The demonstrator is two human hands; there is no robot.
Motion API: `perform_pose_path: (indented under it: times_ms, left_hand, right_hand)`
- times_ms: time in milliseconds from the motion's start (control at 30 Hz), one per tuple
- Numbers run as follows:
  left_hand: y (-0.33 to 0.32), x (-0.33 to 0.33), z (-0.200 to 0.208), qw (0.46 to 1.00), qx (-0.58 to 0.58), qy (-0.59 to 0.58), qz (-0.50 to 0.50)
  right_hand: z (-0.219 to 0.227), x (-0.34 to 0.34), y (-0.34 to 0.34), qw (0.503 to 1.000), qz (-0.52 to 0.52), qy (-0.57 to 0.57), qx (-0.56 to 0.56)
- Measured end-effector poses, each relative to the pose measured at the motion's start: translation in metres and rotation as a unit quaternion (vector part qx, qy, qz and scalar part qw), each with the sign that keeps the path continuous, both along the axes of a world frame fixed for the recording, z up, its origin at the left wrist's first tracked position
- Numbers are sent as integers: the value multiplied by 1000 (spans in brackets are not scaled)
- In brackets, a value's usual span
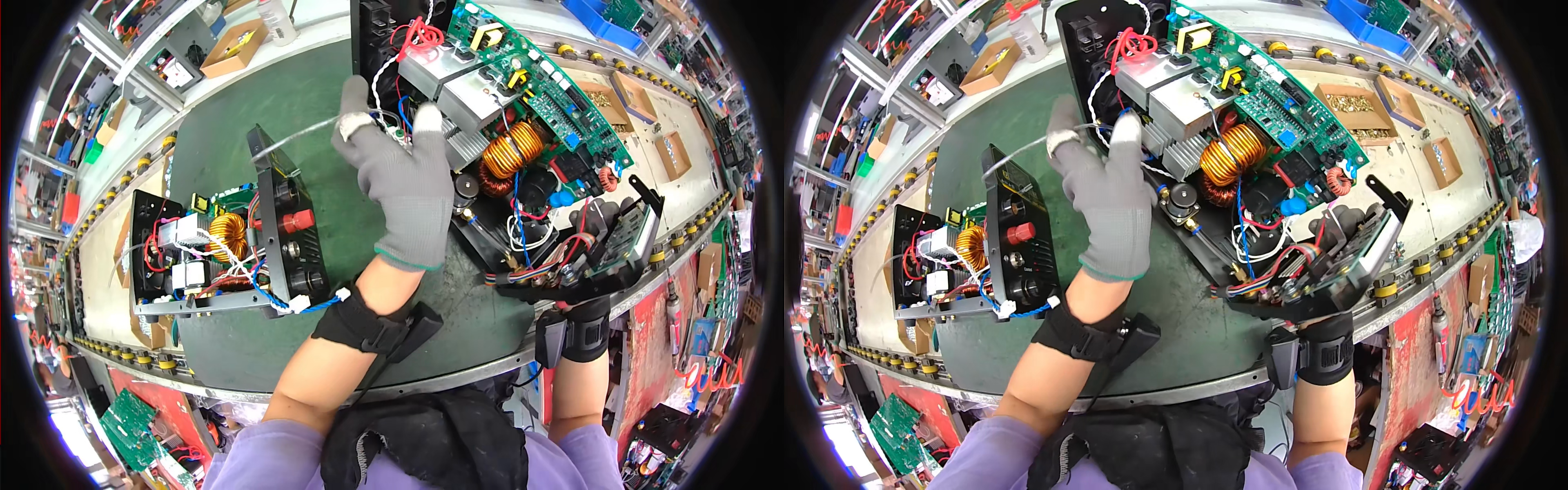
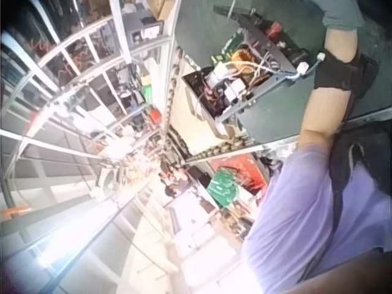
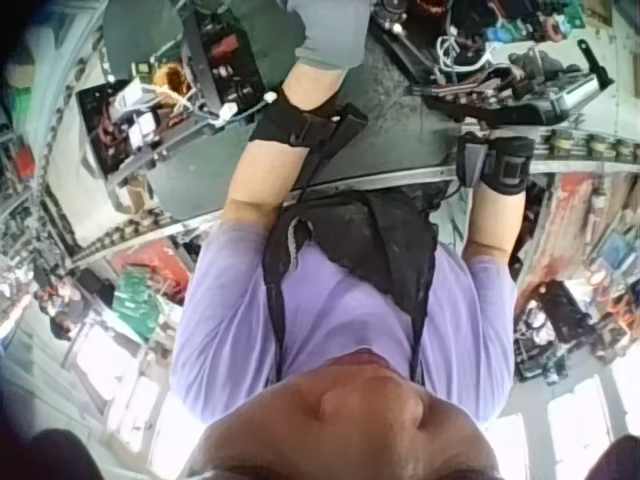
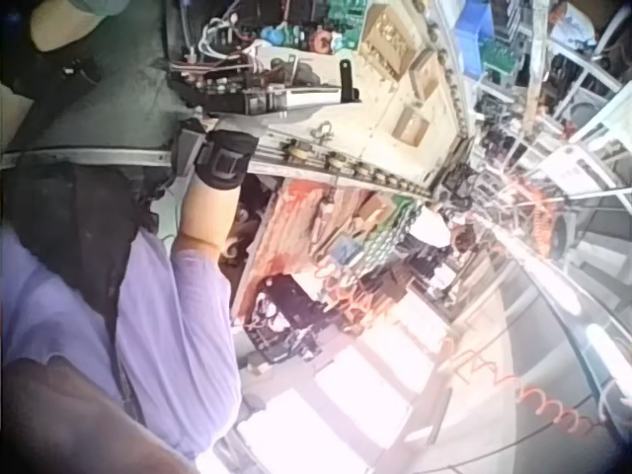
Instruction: Assembling electronic units by using an electric screwdriver to fasten circuit boards and connecting internal wires inside a chassis.
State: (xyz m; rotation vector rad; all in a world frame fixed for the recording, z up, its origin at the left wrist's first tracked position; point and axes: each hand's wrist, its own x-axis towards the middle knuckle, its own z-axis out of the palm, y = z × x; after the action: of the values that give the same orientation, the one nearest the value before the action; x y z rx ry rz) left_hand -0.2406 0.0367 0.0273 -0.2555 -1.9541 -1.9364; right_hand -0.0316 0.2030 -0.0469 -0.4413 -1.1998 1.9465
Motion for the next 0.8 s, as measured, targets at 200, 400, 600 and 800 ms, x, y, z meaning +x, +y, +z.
perform_pose_path:
  times_ms: [200,400,600,800]
  left_hand:
    - [8,-57,-9,974,-101,147,143]
    - [6,-76,-15,994,31,-70,73]
    - [-36,-43,-18,974,109,-152,128]
    - [-50,5,-12,997,-15,-73,32]
  right_hand:
    - [6,-2,-8,999,32,-7,10]
    - [15,-1,-9,999,21,-28,34]
    - [19,0,-7,997,16,-47,61]
    - [18,-10,-8,994,12,-72,85]
